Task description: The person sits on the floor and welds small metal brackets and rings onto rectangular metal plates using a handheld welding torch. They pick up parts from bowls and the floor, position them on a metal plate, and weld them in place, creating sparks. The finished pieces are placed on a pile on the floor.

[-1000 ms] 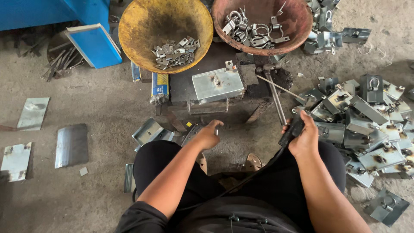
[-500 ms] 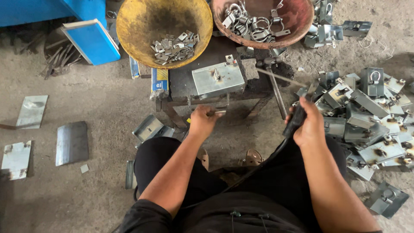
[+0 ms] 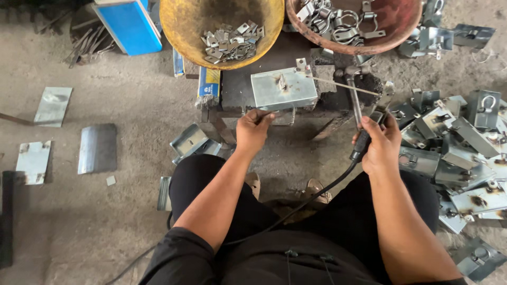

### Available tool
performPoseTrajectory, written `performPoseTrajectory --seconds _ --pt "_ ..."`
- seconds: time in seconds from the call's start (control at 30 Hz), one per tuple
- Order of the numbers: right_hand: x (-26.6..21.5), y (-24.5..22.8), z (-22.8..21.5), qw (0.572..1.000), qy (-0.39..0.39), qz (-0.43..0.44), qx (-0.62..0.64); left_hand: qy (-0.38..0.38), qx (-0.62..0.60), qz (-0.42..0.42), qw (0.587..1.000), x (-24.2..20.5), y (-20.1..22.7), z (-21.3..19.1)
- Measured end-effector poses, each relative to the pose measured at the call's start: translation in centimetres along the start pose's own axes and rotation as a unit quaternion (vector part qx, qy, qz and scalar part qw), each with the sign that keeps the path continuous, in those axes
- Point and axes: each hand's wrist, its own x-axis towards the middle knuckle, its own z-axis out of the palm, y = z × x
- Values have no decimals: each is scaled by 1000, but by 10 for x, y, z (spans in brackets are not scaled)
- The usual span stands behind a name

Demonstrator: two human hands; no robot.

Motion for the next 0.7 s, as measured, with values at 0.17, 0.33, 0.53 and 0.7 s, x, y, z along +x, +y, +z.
performPoseTrajectory --seconds 0.17,0.33,0.53,0.7 --pt "6 4 -9 1000 0 -17 15 -4 -69 6 998 7 -7 3" --pt "5 11 -6 999 3 -47 -19 14 -151 16 988 15 -11 3" --pt "0 12 -7 994 -10 -73 -77 17 -81 -10 997 21 -25 0" --pt "-12 5 1 978 -66 -146 -132 93 2 62 994 26 -33 -1"
